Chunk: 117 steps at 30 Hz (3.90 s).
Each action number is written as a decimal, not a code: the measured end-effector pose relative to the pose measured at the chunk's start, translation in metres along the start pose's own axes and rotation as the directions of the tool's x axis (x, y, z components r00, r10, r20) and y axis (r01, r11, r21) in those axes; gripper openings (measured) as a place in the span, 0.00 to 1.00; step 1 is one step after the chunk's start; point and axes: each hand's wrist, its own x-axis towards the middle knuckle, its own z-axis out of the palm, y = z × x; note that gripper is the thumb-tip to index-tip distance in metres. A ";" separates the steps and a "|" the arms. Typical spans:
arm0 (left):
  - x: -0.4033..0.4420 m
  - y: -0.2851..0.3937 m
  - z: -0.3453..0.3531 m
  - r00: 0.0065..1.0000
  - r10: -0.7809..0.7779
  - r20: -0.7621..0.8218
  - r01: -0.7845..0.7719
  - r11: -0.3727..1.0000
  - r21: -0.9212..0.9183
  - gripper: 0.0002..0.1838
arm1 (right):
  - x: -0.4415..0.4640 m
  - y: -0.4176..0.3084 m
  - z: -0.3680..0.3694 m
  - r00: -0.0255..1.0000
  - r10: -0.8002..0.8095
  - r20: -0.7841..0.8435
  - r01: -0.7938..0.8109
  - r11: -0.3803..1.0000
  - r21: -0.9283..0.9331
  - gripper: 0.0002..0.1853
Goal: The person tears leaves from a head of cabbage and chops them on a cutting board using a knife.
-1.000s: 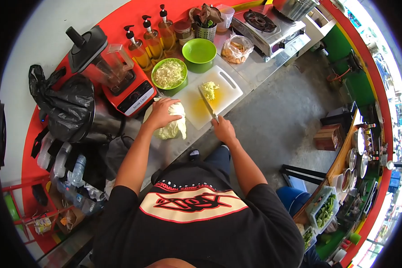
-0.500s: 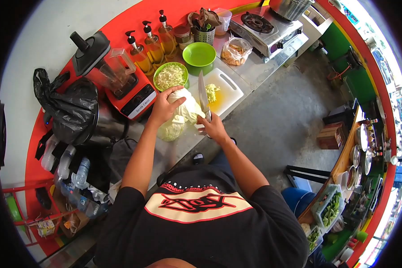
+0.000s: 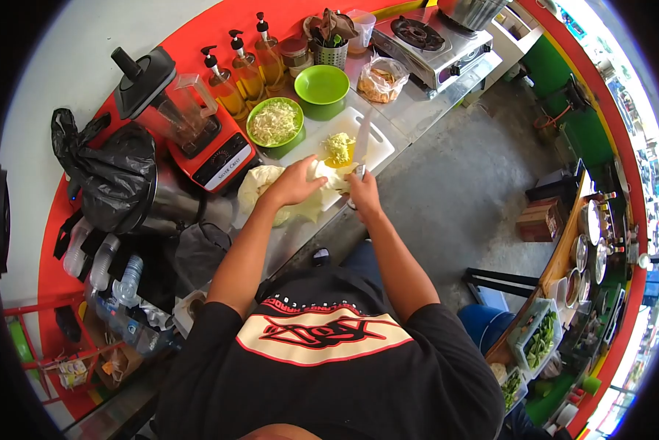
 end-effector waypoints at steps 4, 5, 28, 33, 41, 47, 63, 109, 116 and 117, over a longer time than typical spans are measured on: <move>-0.011 0.020 0.014 0.998 0.039 -0.041 -0.046 0.978 -0.205 0.45 | -0.003 -0.005 -0.021 1.000 -0.014 -0.028 0.017 0.996 0.093 0.10; -0.013 0.016 0.022 0.995 0.062 -0.072 -0.081 0.951 -0.297 0.48 | 0.008 0.014 -0.032 0.990 -0.134 -0.034 0.132 0.990 -0.042 0.09; -0.031 -0.011 0.098 0.931 -0.254 -0.261 0.262 0.965 -0.005 0.46 | -0.084 0.051 -0.021 0.985 -0.166 0.049 0.096 0.285 -0.954 0.20; -0.030 -0.012 0.103 0.926 -0.284 -0.249 0.289 0.957 -0.014 0.48 | -0.085 0.054 -0.013 0.989 -0.138 0.059 0.088 0.222 -0.971 0.20; -0.031 -0.023 0.109 0.935 -0.269 -0.230 0.276 0.961 -0.002 0.51 | -0.071 0.054 -0.002 0.993 -0.083 0.078 0.093 0.191 -0.977 0.20; -0.031 -0.024 0.110 0.937 -0.261 -0.230 0.274 0.961 0.026 0.52 | -0.049 0.037 0.004 0.991 -0.068 0.119 0.130 0.191 -0.973 0.21; -0.033 -0.014 0.107 0.904 -0.316 -0.288 0.303 0.949 -0.092 0.50 | -0.057 0.037 -0.015 0.978 -0.122 0.167 0.186 0.171 -0.968 0.19; -0.057 0.031 -0.021 0.750 -0.038 -0.660 0.316 0.898 0.307 0.36 | -0.021 0.028 -0.061 0.960 -0.275 0.061 0.171 0.396 -0.902 0.21; 0.003 0.006 0.074 0.908 0.205 -0.366 -0.138 0.970 0.201 0.23 | -0.031 0.040 -0.084 0.971 -0.239 0.014 0.118 0.428 -0.896 0.22; 0.007 -0.002 0.083 0.924 0.166 -0.343 -0.096 0.973 0.212 0.22 | -0.033 0.041 -0.087 0.973 -0.230 0.012 0.111 0.426 -0.898 0.22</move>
